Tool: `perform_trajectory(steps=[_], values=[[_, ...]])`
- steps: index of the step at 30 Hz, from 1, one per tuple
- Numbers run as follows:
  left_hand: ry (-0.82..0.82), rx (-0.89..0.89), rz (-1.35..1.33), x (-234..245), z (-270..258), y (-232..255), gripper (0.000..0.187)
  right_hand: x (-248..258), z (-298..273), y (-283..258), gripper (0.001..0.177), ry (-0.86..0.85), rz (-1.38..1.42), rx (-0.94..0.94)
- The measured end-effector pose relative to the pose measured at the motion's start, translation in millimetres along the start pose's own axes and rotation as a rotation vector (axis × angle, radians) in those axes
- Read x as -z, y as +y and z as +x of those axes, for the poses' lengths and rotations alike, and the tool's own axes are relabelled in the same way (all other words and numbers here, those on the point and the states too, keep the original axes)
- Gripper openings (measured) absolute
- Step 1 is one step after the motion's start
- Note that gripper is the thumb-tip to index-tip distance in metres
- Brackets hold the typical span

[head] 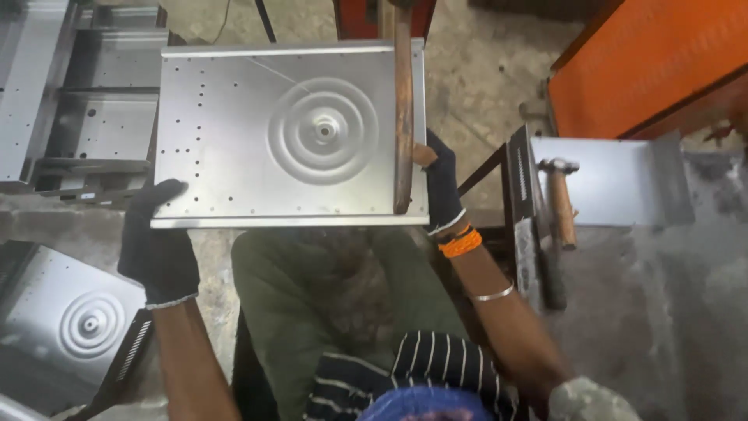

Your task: The recorder is spot welding and hammering metal components to assemble a metal enclosure.

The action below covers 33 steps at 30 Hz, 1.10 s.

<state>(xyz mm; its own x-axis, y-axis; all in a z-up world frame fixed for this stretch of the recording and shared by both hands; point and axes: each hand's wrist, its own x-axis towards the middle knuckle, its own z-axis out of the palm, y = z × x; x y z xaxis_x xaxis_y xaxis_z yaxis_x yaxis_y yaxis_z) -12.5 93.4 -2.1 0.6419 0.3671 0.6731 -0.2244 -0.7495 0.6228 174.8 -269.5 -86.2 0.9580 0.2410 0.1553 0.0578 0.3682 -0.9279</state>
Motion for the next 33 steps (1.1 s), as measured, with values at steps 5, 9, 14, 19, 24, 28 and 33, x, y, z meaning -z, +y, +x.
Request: perform_trajectory(steps=[5,9,14,19,24,28,33], values=[[0.011,-0.247,0.130,-2.3,0.8,10.0,0.013,-39.9,-31.0,-82.4,0.038,0.090,0.088,-0.150],[0.022,0.050,0.014,-44.9,-45.4,7.6,0.040,12.8,-57.6,-107.9,0.036,0.178,0.218,-0.217],[-0.670,0.078,0.649,-153.2,-134.7,-24.2,0.027,70.8,-91.3,-137.6,0.041,0.212,0.116,-0.207],[-0.075,1.115,-1.100,-187.4,-93.6,55.9,0.022,185.0,-118.7,-32.1,0.028,0.421,-0.007,0.033],[0.268,1.165,-1.512,-250.3,-113.0,11.9,0.014,116.2,-111.9,-40.0,0.045,0.477,-0.166,0.044],[0.156,0.872,-1.297,-221.5,-53.7,58.5,0.008,116.6,-96.4,1.8,0.046,0.450,-0.304,0.113],[-0.056,0.734,-1.137,-191.3,5.8,88.1,0.008,-3.4,-65.0,-121.9,0.040,0.441,-0.899,0.593]])
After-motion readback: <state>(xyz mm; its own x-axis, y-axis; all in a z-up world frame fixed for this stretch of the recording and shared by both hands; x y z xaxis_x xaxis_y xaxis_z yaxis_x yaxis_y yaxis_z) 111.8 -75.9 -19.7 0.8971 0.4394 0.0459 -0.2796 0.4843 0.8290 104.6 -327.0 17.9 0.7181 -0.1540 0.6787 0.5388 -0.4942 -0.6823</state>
